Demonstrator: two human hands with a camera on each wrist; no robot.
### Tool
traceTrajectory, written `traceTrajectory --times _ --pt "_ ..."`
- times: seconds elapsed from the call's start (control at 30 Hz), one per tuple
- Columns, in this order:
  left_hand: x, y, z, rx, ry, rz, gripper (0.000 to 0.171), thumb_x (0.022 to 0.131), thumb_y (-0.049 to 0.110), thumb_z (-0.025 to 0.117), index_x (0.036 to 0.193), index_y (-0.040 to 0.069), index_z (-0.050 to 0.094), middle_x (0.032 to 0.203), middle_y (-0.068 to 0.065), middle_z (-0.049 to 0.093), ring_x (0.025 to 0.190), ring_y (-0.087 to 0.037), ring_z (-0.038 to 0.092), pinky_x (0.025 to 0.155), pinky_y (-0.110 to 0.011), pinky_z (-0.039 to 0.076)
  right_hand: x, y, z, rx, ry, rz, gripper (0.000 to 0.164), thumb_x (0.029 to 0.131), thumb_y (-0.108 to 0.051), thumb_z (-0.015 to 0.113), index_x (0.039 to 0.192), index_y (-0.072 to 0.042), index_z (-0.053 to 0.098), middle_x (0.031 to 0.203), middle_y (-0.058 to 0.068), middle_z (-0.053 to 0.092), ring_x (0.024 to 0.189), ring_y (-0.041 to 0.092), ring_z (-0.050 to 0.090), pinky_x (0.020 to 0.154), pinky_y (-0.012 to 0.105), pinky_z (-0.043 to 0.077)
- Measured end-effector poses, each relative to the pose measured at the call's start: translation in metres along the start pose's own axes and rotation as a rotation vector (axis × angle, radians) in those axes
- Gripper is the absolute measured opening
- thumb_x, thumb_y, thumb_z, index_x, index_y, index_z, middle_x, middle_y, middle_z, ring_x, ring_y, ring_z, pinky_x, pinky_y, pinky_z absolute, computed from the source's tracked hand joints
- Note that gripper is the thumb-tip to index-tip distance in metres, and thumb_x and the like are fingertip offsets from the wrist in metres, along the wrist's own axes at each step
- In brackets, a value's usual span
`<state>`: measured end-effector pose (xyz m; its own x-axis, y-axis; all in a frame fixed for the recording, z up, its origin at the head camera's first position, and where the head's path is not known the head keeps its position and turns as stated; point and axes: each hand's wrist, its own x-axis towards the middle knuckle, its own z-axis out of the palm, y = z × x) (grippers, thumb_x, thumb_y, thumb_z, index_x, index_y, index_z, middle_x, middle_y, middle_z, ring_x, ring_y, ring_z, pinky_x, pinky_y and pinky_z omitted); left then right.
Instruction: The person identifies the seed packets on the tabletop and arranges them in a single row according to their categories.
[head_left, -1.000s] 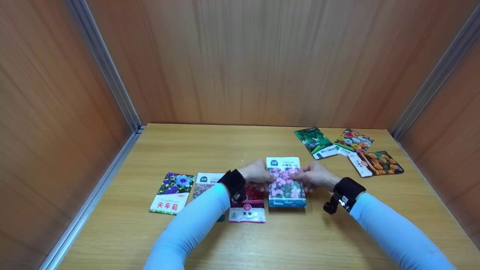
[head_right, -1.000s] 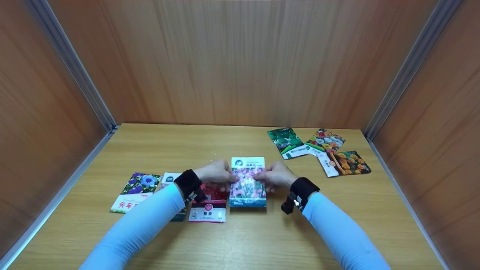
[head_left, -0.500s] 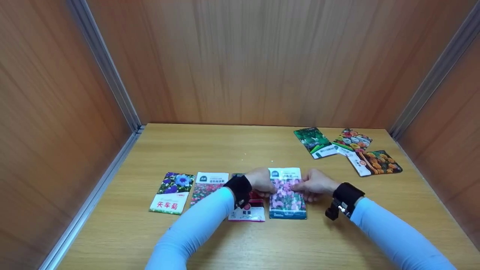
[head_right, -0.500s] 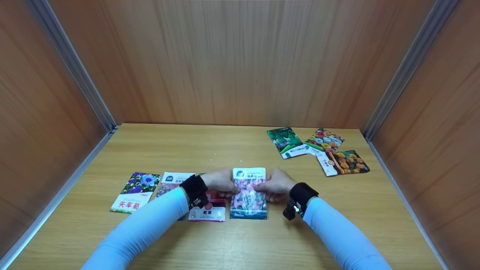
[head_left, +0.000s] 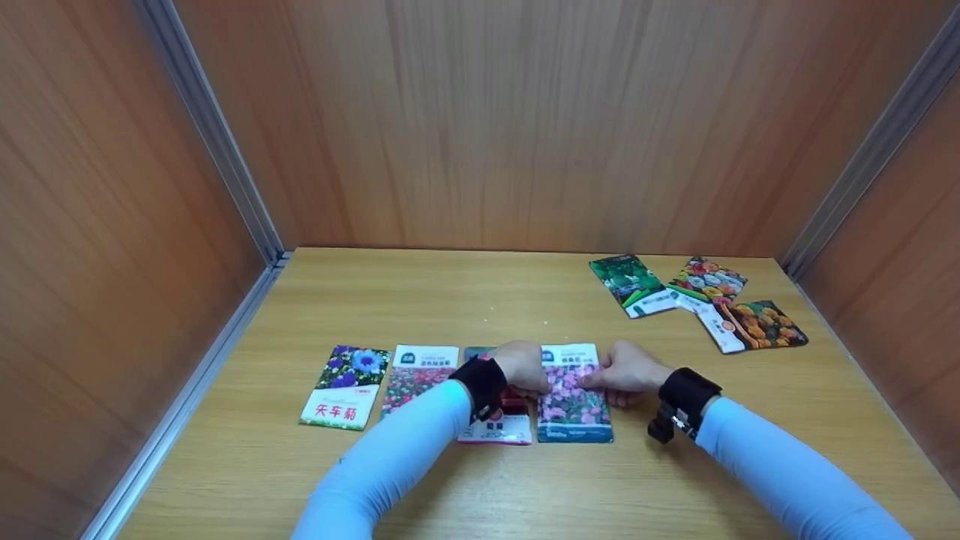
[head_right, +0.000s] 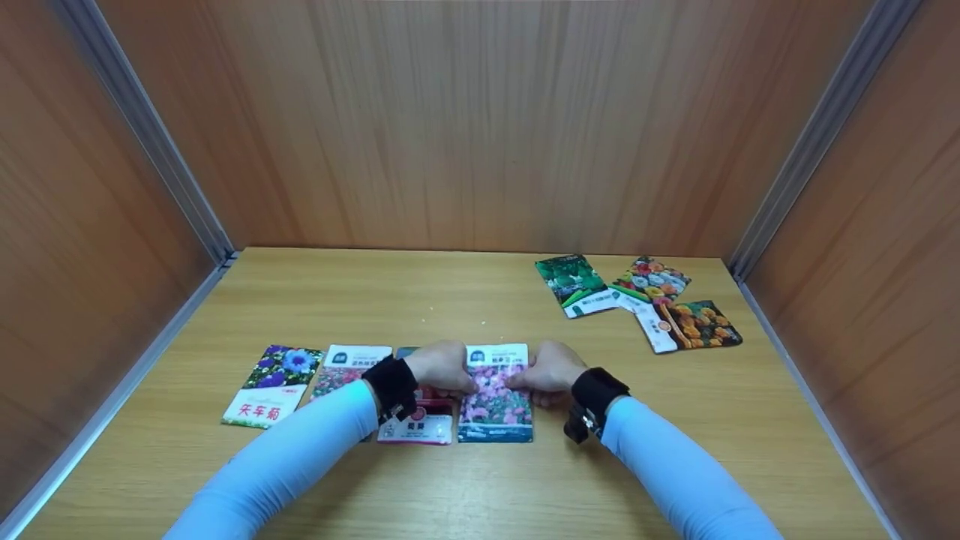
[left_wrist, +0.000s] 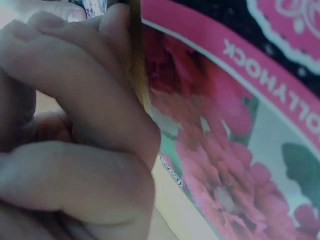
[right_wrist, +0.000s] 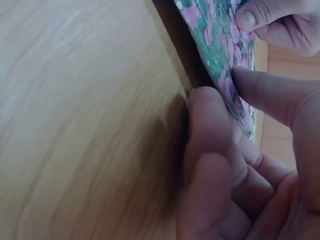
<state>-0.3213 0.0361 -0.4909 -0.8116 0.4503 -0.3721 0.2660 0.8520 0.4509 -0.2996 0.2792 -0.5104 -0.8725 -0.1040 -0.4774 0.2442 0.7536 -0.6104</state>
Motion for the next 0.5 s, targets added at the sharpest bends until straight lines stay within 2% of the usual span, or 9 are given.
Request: traceTrajectory --times 0.27,0.37,0.5 --pt "-0.0067 0.0030 -0.0023 0.040 0.005 -0.017 0.025 0.099 0.033 0.085 0.093 0.012 0.073 0.083 -0.001 0.067 0.075 -0.018 0.062 0.069 -0.030 0.046 0.0046 0.0013 0.0010 -0.075 0.040 0.025 0.039 0.098 -0.048 0.087 0.080 -0.014 0.084 0.062 -0.002 0.070 0.053 0.012 0.060 0.051 0.022 0.043" --pt "-0.0073 0.0039 -0.0028 0.030 0.006 -0.013 0.023 0.098 0.031 0.085 0.093 0.012 0.074 0.084 -0.002 0.068 0.076 -0.019 0.064 0.069 -0.031 0.046 0.0035 -0.0006 0.0007 -0.099 0.062 0.009 0.038 0.097 -0.047 0.088 0.080 -0.014 0.083 0.062 -0.002 0.069 0.053 0.013 0.059 0.052 0.023 0.040" --pt "-0.0048 0.0032 -0.0017 0.022 0.003 -0.003 0.022 0.097 0.027 0.083 0.085 0.014 0.070 0.080 -0.002 0.066 0.072 -0.020 0.063 0.066 -0.031 0.044 0.0013 -0.0038 0.0031 -0.122 0.101 -0.046 0.035 0.097 -0.045 0.089 0.082 -0.015 0.080 0.063 -0.003 0.067 0.056 0.015 0.059 0.054 0.024 0.039"
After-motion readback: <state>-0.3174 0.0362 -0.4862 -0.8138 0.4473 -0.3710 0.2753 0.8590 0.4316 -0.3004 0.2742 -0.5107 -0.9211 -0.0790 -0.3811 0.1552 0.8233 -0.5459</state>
